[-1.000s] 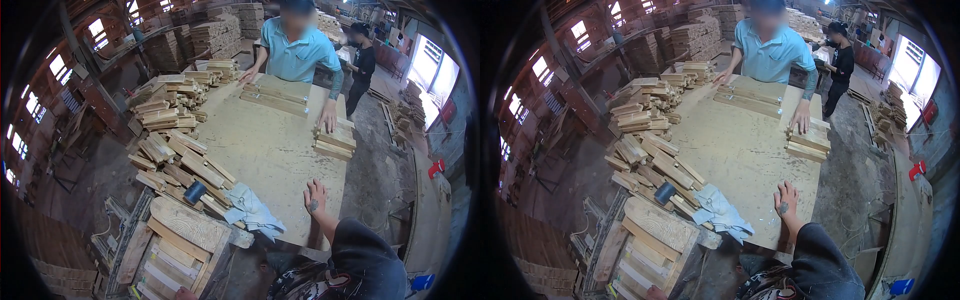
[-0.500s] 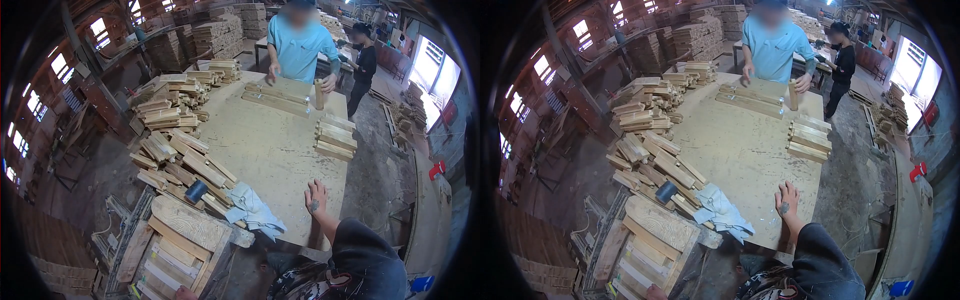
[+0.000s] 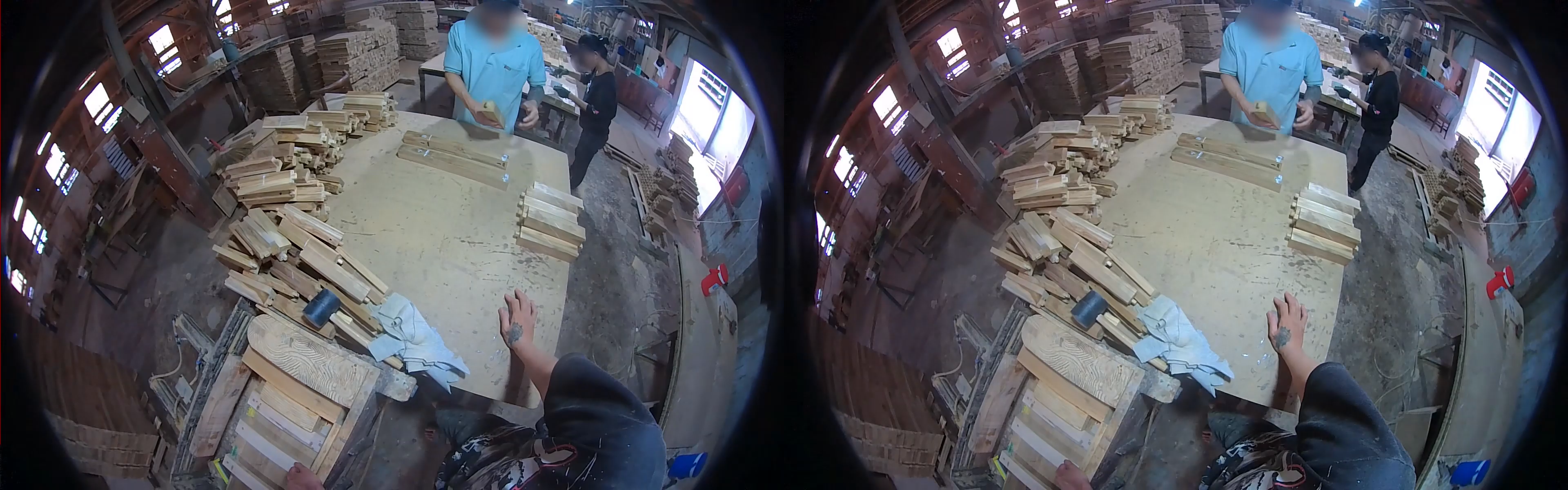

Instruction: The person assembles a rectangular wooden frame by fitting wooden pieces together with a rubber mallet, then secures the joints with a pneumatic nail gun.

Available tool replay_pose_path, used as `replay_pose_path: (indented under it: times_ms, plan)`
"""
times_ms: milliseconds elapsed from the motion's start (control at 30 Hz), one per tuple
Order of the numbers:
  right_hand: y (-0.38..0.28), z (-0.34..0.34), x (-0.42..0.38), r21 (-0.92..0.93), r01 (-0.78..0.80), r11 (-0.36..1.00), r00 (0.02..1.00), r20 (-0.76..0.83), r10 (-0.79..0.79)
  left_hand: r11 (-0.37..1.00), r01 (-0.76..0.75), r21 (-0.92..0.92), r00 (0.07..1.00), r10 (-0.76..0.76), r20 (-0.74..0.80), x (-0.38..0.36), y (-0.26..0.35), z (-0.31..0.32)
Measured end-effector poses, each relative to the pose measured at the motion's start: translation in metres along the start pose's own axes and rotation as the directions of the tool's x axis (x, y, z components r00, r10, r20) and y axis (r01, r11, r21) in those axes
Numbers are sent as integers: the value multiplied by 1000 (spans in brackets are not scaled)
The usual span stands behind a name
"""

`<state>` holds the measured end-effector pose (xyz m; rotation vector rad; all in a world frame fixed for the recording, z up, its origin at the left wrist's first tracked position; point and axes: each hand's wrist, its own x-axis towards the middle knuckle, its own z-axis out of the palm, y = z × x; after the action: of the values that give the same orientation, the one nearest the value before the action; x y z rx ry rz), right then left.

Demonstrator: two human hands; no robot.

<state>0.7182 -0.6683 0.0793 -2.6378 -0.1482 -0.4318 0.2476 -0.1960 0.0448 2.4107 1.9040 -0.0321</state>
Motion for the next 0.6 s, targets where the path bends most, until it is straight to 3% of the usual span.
replay_pose_path:
  times_ms: [100,133,200,333,400,600]
  plan:
    - [1,1,0,-3,-1,1000,1000,2,1,988,114,-103,992,-107,70,-3,11,-18]
    - [2,1,0,-10,-1,1000,1000,3,1,988,114,-103,992,-107,72,4,0,3]
    - [1,1,0,-11,-3,1000,1000,1,3,972,41,-231,998,-49,-28,26,-39,69]
    - [-1,0,-1,-26,4,1000,1000,-12,-5,988,-34,-150,999,38,25,27,-44,70]
    - [-1,0,0,-23,5,1000,1000,-11,-5,953,-2,-302,1000,4,7,26,-43,72]
    - [0,1,0,-14,4,1000,1000,-11,-4,977,55,-207,995,-35,97,25,-37,64]
